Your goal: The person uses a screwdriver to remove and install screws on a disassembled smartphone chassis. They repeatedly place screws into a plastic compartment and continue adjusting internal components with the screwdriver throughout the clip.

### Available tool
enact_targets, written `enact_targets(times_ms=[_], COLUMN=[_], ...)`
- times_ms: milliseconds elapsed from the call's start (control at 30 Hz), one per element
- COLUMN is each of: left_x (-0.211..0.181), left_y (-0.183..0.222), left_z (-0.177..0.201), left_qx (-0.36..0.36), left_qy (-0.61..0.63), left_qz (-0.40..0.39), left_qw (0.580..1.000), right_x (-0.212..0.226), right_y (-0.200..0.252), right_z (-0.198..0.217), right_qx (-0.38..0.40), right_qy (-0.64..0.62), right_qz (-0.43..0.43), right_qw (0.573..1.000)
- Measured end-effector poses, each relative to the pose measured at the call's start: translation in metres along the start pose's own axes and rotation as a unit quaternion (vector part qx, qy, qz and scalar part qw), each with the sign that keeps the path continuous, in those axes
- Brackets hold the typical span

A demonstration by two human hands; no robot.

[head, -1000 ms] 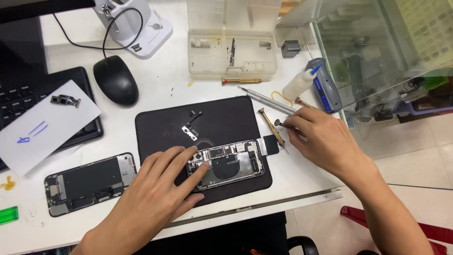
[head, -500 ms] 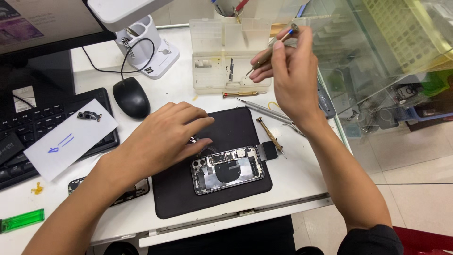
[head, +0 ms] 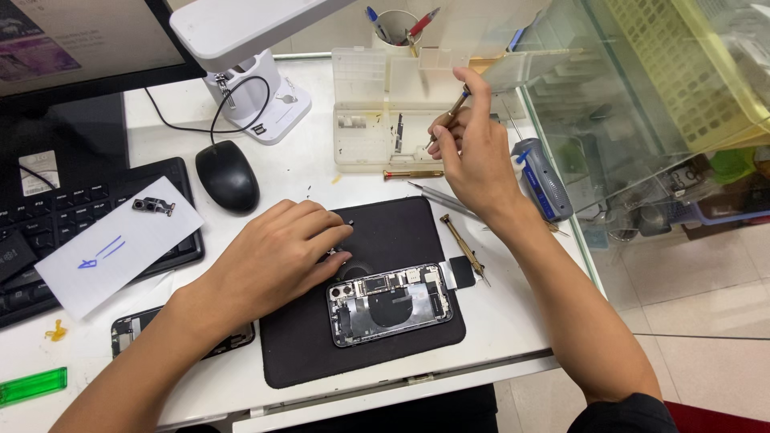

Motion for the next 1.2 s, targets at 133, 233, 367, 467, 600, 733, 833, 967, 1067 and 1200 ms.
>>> enact_targets(times_ms=[133, 233, 367, 467, 600, 733, 833, 967, 1067, 1200], left_x=[0.01, 0.027, 0.017, 0.014, 0.016, 0.016, 0.016, 0.012, 0.008, -0.005], left_y=[-0.002, -0.003, -0.003, 0.003, 0.012, 0.016, 0.016, 0.018, 0.018, 0.018], left_z=[0.015, 0.01, 0.012, 0.009, 0.018, 0.019, 0.007, 0.01, 0.019, 0.038], left_qx=[-0.085, -0.123, -0.146, -0.132, -0.158, -0.164, -0.121, -0.128, -0.153, -0.22], left_qy=[0.066, 0.219, 0.237, 0.253, 0.272, 0.326, 0.388, 0.356, 0.309, 0.234], left_qz=[0.068, 0.175, 0.182, 0.222, 0.247, 0.249, 0.259, 0.236, 0.211, 0.126], left_qw=[0.992, 0.952, 0.943, 0.932, 0.917, 0.897, 0.876, 0.895, 0.914, 0.939], right_x=[0.011, 0.022, 0.046, 0.056, 0.058, 0.055, 0.059, 0.058, 0.057, 0.047], right_y=[0.006, 0.021, 0.043, 0.053, 0.057, 0.063, 0.068, 0.074, 0.075, 0.077], right_z=[-0.001, -0.015, -0.034, -0.039, -0.037, -0.037, -0.043, -0.046, -0.046, -0.048], right_qx=[0.014, 0.055, 0.101, 0.102, 0.08, 0.085, 0.104, 0.089, 0.081, 0.073], right_qy=[-0.063, -0.326, -0.398, -0.404, -0.393, -0.364, -0.386, -0.366, -0.365, -0.36], right_qz=[-0.005, -0.053, -0.063, -0.054, -0.038, -0.06, -0.058, -0.069, -0.082, -0.123], right_qw=[0.998, 0.942, 0.91, 0.907, 0.915, 0.925, 0.915, 0.924, 0.924, 0.922])
Point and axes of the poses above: each hand's wrist, its own y-axis away from the middle knuckle, its own z-axis out of the back of the hand, x = y × z, the point moved 10 cm from there along -y, towards the middle knuckle, and after that the axes turned 9 degrees about -y, right-handed, at the moved point
